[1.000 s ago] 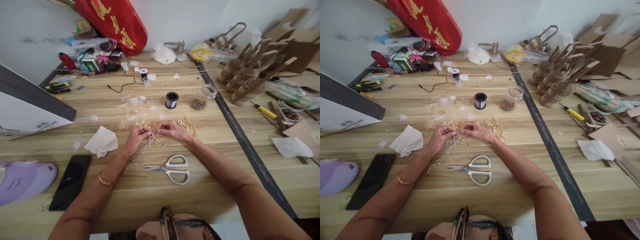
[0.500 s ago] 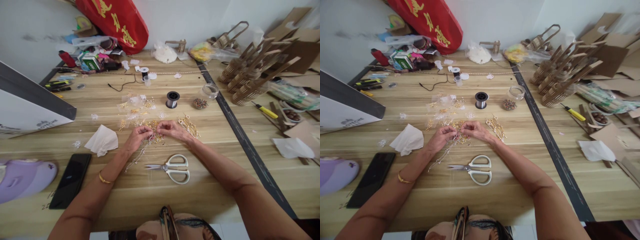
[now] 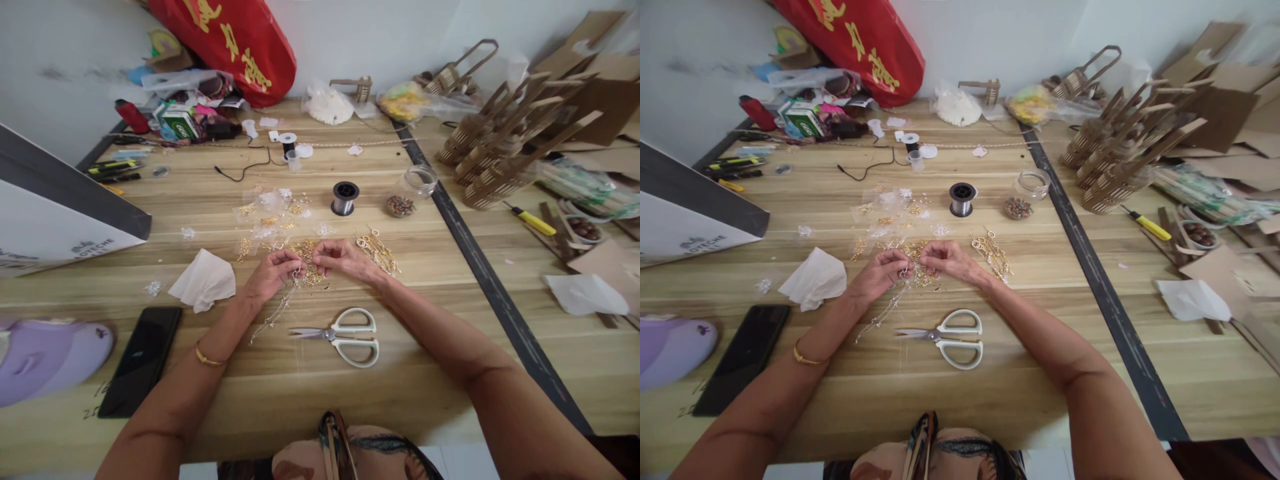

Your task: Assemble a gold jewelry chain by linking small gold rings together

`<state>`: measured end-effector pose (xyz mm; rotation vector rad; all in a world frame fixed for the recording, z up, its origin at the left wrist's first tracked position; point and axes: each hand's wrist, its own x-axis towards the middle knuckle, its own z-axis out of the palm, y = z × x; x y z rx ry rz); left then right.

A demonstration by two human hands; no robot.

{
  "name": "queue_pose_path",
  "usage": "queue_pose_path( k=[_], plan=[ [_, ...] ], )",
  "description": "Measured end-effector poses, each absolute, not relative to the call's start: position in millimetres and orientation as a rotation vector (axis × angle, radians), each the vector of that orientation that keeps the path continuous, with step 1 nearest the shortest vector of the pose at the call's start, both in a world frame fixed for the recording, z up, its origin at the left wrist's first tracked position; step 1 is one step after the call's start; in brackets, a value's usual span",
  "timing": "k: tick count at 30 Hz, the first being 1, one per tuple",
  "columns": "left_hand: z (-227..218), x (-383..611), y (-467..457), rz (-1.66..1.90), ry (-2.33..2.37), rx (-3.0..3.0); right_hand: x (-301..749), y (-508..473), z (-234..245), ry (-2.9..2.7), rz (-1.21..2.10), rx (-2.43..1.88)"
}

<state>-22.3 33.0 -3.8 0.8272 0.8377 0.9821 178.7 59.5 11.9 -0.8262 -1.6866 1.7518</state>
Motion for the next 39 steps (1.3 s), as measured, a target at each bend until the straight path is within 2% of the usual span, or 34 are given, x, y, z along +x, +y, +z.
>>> queue_pose_path(
  k=[30,39],
  plan=[
    [-4,-18,30,0.921,0.905,1.026,170,55,5,-1.56,1.689,-0.866],
    [-6,-20,31,0.955,0.948,1.034,170,53,-1,-1.705,1.528,-1.024]
  ],
)
